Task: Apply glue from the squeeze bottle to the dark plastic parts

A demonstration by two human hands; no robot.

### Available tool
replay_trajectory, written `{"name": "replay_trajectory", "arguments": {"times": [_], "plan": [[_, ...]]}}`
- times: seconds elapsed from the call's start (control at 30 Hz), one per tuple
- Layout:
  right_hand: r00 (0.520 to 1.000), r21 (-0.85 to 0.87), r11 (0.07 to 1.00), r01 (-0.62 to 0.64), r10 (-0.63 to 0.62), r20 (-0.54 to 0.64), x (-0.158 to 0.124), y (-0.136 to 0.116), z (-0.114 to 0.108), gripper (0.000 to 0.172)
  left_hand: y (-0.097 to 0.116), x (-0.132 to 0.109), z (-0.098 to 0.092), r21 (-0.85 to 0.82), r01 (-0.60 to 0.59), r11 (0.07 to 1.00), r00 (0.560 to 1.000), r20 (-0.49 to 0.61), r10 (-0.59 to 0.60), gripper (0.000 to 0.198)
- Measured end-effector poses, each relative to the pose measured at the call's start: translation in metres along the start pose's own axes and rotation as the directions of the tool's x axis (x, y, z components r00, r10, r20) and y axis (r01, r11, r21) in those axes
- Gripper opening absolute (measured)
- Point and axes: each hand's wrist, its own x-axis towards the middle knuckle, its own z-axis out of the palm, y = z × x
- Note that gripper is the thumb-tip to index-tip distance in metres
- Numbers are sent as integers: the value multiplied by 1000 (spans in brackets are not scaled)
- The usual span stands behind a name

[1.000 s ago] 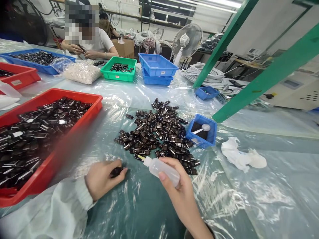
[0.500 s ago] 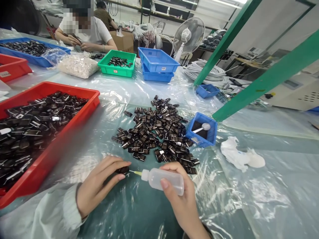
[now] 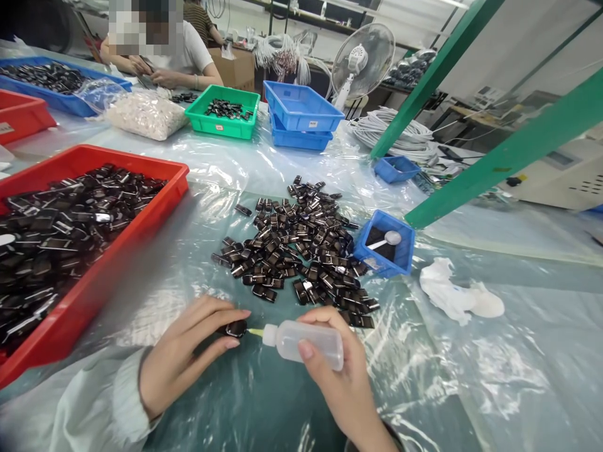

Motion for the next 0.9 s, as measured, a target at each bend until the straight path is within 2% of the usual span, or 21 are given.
{"name": "replay_trajectory", "arguments": {"times": [0.33,0.9], "plan": [[1000,51,999,-8,8,2,-6,4,-1,27,9,-2,-2,-34,-62,997,996,-69,60,25],[995,98,995,-30,21,93,-4,3,-5,23,13,-4,-4,-74,-96,993,993,-71,90,22]]}}
